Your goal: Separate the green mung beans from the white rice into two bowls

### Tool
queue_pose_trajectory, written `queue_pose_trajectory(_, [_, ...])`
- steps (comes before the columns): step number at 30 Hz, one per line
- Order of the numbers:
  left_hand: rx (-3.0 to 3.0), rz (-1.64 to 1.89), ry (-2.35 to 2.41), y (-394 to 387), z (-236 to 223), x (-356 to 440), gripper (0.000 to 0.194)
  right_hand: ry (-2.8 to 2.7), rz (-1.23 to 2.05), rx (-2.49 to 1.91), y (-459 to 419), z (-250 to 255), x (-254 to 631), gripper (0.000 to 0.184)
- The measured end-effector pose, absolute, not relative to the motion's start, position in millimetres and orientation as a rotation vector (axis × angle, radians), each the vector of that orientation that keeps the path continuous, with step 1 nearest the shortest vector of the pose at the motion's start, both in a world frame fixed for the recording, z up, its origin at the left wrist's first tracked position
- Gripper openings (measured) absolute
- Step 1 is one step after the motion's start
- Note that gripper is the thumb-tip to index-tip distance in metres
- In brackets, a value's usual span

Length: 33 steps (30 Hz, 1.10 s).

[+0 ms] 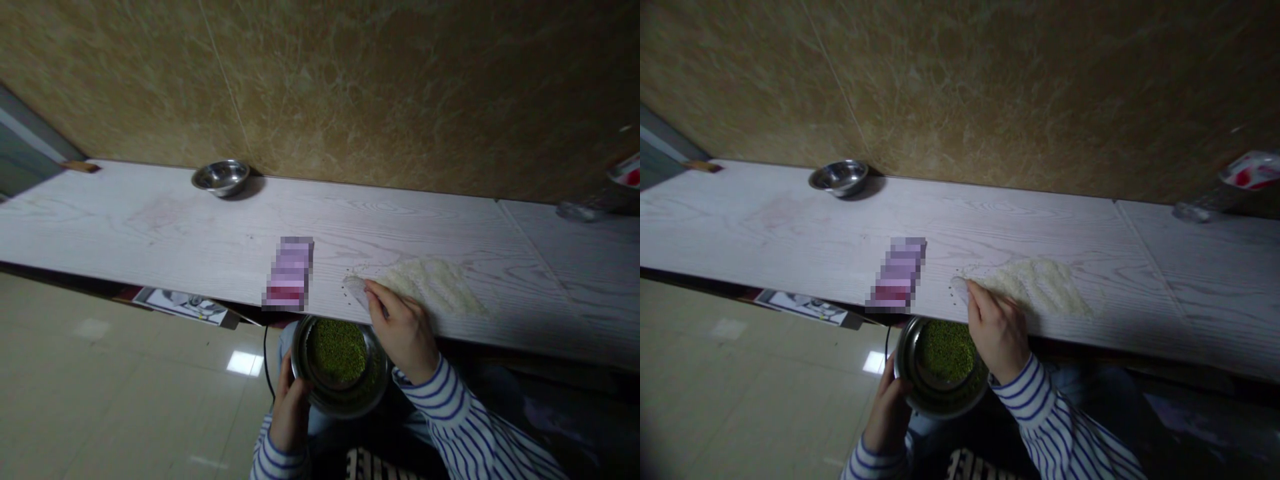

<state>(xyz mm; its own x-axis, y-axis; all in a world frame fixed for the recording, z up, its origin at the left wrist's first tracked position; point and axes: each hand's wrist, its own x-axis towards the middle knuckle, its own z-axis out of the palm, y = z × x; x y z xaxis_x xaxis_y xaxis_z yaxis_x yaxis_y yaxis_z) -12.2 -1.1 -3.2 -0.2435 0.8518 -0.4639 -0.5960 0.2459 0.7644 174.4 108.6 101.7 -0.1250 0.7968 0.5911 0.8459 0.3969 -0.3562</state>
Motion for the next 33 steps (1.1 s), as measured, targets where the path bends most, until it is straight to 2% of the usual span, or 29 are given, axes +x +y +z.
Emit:
queue_pose_trajectory(11, [0.282,1.397,1.192,-0.3,-8.0,-25.1,0.071,-1.915,0.02,-1.383,109.0,105.1,168.6,0.028])
queue_pose_trajectory(23, [0.308,1.464,1.21,4.2,2.4,-34.3,0.058,-1.875,0.372,-1.435,109.6,107.0,165.7,0.028])
queue_pose_trajectory(33, [0.351,1.477,1.248,0.1,2.6,-44.1,0.058,-1.825,0.626,-1.441,118.3,103.1,158.6,0.029])
